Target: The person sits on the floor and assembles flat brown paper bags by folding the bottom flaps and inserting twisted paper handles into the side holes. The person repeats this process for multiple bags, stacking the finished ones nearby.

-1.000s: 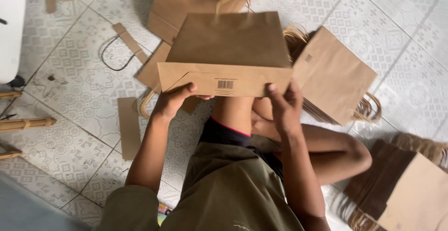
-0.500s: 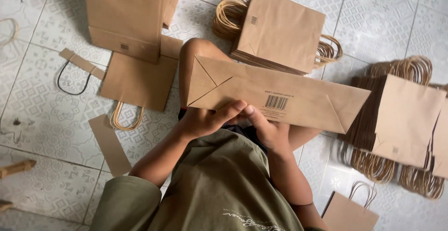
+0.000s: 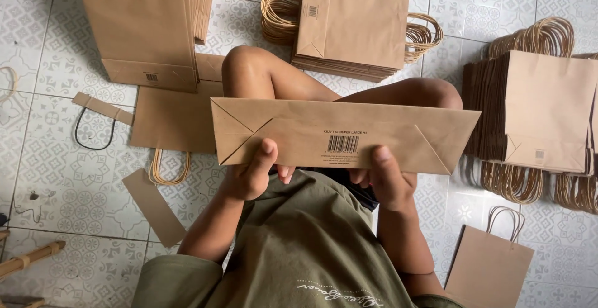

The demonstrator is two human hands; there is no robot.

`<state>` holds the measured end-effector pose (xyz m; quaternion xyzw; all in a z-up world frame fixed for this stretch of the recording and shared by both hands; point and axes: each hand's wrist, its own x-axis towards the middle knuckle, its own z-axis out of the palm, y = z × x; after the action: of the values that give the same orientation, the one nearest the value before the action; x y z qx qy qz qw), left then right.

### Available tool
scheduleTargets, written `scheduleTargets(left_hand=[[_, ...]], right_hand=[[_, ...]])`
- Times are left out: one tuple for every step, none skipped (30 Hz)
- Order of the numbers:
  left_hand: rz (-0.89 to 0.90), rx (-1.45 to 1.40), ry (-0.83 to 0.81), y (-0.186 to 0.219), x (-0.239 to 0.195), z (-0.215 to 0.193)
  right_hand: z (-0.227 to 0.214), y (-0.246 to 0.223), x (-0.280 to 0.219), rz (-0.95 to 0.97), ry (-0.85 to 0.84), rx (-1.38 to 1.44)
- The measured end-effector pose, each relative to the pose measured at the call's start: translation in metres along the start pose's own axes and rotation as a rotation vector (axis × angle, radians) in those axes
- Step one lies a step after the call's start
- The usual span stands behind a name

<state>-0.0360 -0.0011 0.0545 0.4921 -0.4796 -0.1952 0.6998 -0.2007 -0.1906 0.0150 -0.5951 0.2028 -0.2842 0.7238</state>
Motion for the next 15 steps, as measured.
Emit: scheduleTargets(left_hand=[[0.0, -0.002, -0.002, -0.005, -0.002, 0.001], [0.016, -0.022, 0.016, -0.009, -0.004, 0.001], [0.033, -0.041, 0.036, -0.013, -0.007, 0.002], [0.033, -0.042, 0.037, -0.011, -0.006, 0.005], [0.041, -0.06, 0.028, -0.01, -0.004, 0.007], [0.05, -0.078, 0.019, -0.009, -0.001, 0.009], [0.053, -0.079, 0.018, -0.012, -0.002, 0.01], [0.055, -0.142, 0.038, -0.014, -0.003, 0.01], [0.054, -0.206, 0.057, -0.017, -0.004, 0.011], [0.055, -0.209, 0.054, -0.021, -0.007, 0.012], [0.059, -0.212, 0.038, -0.025, -0.011, 0.014], [0.063, -0.215, 0.022, -0.029, -0.015, 0.015], [0.061, -0.217, 0.021, -0.025, -0.014, 0.023], [0.012, -0.161, -0.009, -0.02, -0.013, 0.03], [-0.033, -0.102, -0.038, -0.015, -0.011, 0.037]], right_hand=[[-0.001, -0.003, 0.001, 0.0, 0.002, -0.001], [-0.001, -0.005, 0.003, -0.08, 0.069, 0.061], [-0.002, -0.008, 0.004, -0.159, 0.134, 0.122], [-0.004, -0.007, 0.003, -0.159, 0.134, 0.121], [-0.006, -0.006, 0.003, -0.154, 0.157, 0.113], [-0.008, -0.005, 0.003, -0.149, 0.179, 0.106], [-0.012, 0.002, 0.001, -0.152, 0.18, 0.105], [-0.016, 0.01, 0.0, -0.2, 0.133, 0.152], [-0.019, 0.018, -0.002, -0.246, 0.088, 0.199], [-0.011, 0.011, -0.003, -0.248, 0.091, 0.198], [-0.001, 0.004, -0.005, -0.252, 0.002, 0.196], [0.008, -0.003, -0.007, -0.256, -0.086, 0.195], [0.005, -0.002, -0.011, -0.254, -0.083, 0.194], [0.002, -0.001, -0.014, -0.165, -0.214, 0.156], [0.0, 0.001, -0.016, -0.076, -0.348, 0.119]])
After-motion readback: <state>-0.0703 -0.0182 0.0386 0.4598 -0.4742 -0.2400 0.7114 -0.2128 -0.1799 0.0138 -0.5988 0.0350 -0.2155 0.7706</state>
